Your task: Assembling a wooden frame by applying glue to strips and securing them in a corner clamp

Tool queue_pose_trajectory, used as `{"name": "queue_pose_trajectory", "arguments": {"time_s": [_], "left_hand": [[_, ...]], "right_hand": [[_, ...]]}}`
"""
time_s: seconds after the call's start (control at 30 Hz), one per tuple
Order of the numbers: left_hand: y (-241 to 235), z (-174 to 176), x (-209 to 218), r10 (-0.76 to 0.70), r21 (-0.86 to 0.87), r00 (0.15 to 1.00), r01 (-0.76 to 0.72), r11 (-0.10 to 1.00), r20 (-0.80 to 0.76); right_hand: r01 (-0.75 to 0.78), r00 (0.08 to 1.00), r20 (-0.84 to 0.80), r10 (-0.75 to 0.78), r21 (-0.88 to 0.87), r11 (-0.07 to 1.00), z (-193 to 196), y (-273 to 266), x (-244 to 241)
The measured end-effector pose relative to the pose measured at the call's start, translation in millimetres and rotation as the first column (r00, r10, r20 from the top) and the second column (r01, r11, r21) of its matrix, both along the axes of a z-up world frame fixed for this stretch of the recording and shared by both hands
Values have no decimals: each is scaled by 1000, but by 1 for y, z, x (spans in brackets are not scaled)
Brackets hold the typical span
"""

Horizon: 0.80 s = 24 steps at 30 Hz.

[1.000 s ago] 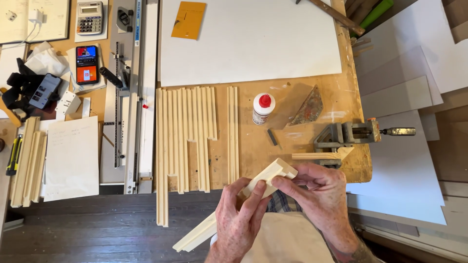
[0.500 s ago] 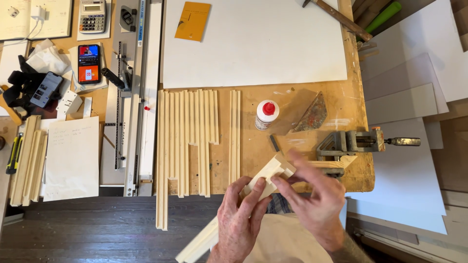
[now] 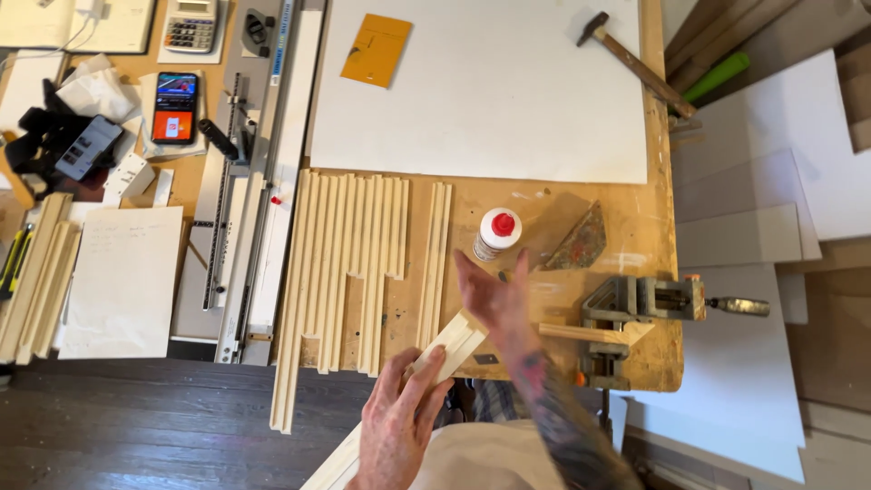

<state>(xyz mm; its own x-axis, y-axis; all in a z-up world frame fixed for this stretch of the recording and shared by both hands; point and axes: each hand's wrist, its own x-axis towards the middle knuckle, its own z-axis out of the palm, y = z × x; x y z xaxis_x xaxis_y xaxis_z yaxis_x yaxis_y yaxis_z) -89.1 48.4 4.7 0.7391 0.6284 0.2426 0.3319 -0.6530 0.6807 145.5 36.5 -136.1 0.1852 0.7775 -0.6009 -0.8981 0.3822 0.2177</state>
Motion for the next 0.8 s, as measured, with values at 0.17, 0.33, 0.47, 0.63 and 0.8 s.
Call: {"name": "queue_pose_trajectory", "arguments": {"time_s": [0.17, 0.33, 0.47, 0.63, 0.8], "left_hand": [[2, 14, -12, -6, 42, 1000, 5, 999, 30], [13, 13, -26, -7, 18, 998, 6, 1000, 68], [17, 12, -42, -43, -26, 996, 45, 999, 74], [28, 4, -44, -39, -81, 997, 44, 996, 66], [35, 3, -42, -72, -55, 987, 81, 995, 146]], "right_hand": [[249, 968, -3, -250, -42, 967, -28, 50, 29], [187, 935, 337, -107, -215, 959, 98, 43, 33], [317, 639, 748, -178, -45, 947, 219, 17, 70], [321, 449, 893, 39, -202, 925, 238, -2, 71], [186, 246, 919, 308, -356, 916, 155, -46, 51]]}}
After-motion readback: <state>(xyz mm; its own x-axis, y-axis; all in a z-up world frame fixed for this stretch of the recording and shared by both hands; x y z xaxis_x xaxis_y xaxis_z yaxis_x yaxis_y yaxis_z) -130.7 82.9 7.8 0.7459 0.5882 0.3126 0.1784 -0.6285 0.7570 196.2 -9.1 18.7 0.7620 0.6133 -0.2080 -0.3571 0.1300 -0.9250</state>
